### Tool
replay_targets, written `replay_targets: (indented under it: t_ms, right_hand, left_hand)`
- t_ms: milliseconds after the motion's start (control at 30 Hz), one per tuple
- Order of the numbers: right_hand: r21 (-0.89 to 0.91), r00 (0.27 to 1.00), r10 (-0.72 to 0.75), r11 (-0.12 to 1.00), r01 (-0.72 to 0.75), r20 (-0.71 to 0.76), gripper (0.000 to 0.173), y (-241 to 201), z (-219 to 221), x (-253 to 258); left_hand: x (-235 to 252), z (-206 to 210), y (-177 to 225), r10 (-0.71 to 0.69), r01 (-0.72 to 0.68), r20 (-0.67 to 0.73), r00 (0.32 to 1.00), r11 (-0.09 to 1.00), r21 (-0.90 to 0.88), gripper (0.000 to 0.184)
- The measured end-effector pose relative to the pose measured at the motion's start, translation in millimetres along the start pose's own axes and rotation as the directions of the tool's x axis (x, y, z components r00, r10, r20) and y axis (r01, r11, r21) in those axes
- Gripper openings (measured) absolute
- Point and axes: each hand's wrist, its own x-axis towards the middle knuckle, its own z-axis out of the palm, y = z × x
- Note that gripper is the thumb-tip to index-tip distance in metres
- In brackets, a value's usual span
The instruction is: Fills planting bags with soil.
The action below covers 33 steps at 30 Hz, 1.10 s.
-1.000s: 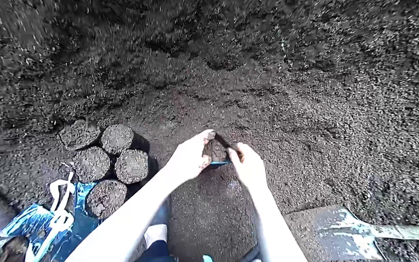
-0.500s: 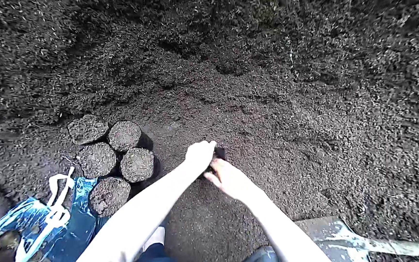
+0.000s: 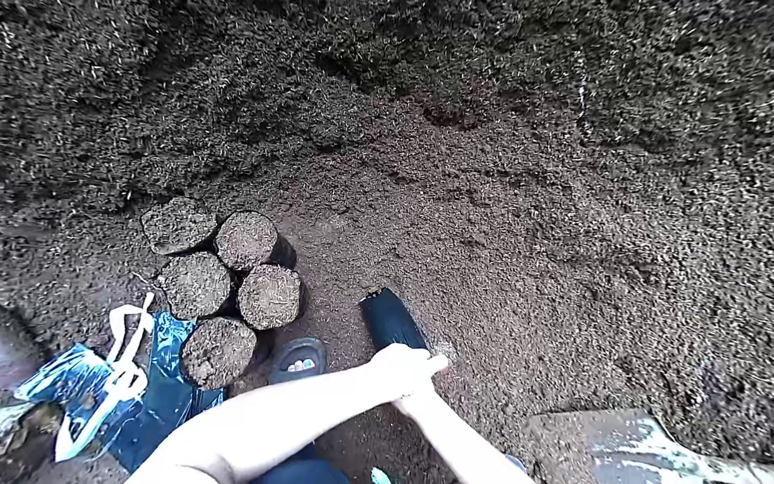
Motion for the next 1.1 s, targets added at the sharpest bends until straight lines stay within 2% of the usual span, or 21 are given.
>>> replay_targets:
  t_ms: [67,133,200,267,300,367,400,467,567,633,667,767,800,833,867,900,933,967,1000,1033,1100]
  right_hand:
    - [-0.001,0.993,-0.036,0.999,0.036,-0.113,0.064,8.6,0.7,15.5]
    - [-0.063,0.909,-0.181,0.983,0.17,-0.376,0.06,22.2,-6.5,26.1]
    - [-0.263,0.693,-0.443,0.896,0.357,-0.569,0.044,31.9,-29.9,26.2]
    - [-0.443,0.486,-0.637,0.768,0.462,-0.598,0.031,38.9,-54.6,19.9]
    - [-0.514,0.409,-0.694,0.717,0.471,-0.593,0.028,40.9,-63.6,17.1]
    - [-0.601,0.335,-0.757,0.65,0.465,-0.56,0.02,45.1,-74.9,15.9]
    - [-0.628,0.315,-0.777,0.627,0.462,-0.545,0.014,47.3,-76.8,17.2]
    - [-0.682,0.257,-0.806,0.589,0.434,-0.533,0.012,49.3,-75.8,17.7]
    - [-0.71,0.236,-0.792,0.61,0.353,-0.563,0.012,57.6,-70.5,11.7]
    - [-0.672,0.254,-0.741,0.671,0.312,-0.622,0.01,69.3,-66.3,1.8]
    - [-0.64,0.257,-0.712,0.701,0.315,-0.654,0.012,74.5,-62.4,-6.3]
    - [-0.533,0.173,-0.647,0.728,0.432,-0.743,0.015,72.2,-38.7,-34.8]
    - [-0.476,0.17,-0.625,0.718,0.507,-0.762,0.014,63.9,-29.3,-42.1]
    - [-0.401,0.212,-0.601,0.716,0.571,-0.771,0.016,53.4,-20.6,-46.1]
    - [-0.307,0.308,-0.561,0.745,0.592,-0.769,0.02,42.6,-13.0,-47.6]
    - [-0.187,0.464,-0.493,0.807,0.56,-0.736,0.03,32.4,-8.5,-47.6]
    - [-0.06,0.655,-0.404,0.875,0.481,-0.639,0.047,23.7,-9.0,-45.8]
    - [0.028,0.798,-0.323,0.92,0.39,-0.509,0.064,17.5,-11.6,-39.6]
    - [0.055,0.87,-0.271,0.946,0.32,-0.412,0.077,13.8,-11.4,-30.0]
    - [0.04,0.897,-0.25,0.958,0.283,-0.364,0.083,11.9,-6.1,-19.6]
    - [-0.048,0.872,-0.284,0.956,0.29,-0.4,0.071,11.9,16.3,-3.3]
  left_hand:
    - [2.3,-14.6,0.4,-0.074,0.071,-0.083,0.994,0.996,-0.045,0.034]
    - [-1.0,-47.6,1.5,-0.181,0.158,-0.205,0.962,0.98,-0.124,0.036]
    - [-12.6,-85.3,-4.8,-0.314,0.277,-0.283,0.906,0.947,-0.163,0.037]
    - [-29.1,-109.2,-12.0,-0.474,0.466,-0.3,0.828,0.879,-0.102,0.039]
    - [-37.0,-117.3,-12.4,-0.543,0.556,-0.3,0.784,0.829,-0.049,0.043]
    - [-41.7,-127.4,-8.0,-0.593,0.63,-0.313,0.742,0.776,0.024,0.061]
    - [-36.3,-127.6,-7.6,-0.562,0.611,-0.322,0.762,0.789,0.068,0.068]
    - [-13.1,-118.0,-15.1,-0.425,0.49,-0.309,0.851,0.853,0.178,0.066]
    - [21.4,-95.5,-39.6,-0.122,0.193,-0.211,0.97,0.913,0.359,0.031]
    - [25.4,-90.1,-49.4,0.038,0.02,-0.142,0.989,0.921,0.388,0.03]
    - [22.0,-89.2,-49.0,0.067,-0.015,-0.133,0.989,0.932,0.361,0.029]
    - [5.7,-85.3,-43.0,0.063,-0.029,-0.13,0.989,0.969,0.245,0.028]
    - [1.6,-81.8,-42.6,0.052,-0.024,-0.129,0.99,0.979,0.203,0.028]
    - [-1.4,-78.3,-43.1,0.043,-0.021,-0.132,0.99,0.986,0.167,0.029]
    - [-4.2,-74.9,-43.3,0.03,-0.013,-0.14,0.99,0.992,0.127,0.03]
    - [-6.4,-71.3,-43.0,0.013,0.0,-0.15,0.989,0.996,0.088,0.031]
    - [-8.2,-67.3,-41.3,-0.01,0.02,-0.156,0.988,0.998,0.057,0.032]
    - [-10.0,-62.5,-37.3,-0.035,0.041,-0.158,0.987,0.998,0.037,0.032]
    - [-11.7,-56.6,-31.1,-0.05,0.055,-0.158,0.986,0.998,0.025,0.032]
    - [-13.4,-50.3,-22.7,-0.065,0.068,-0.138,0.988,0.998,0.016,0.033]
    - [-15.1,-36.1,-9.0,-0.063,0.064,-0.102,0.993,0.998,0.01,0.035]
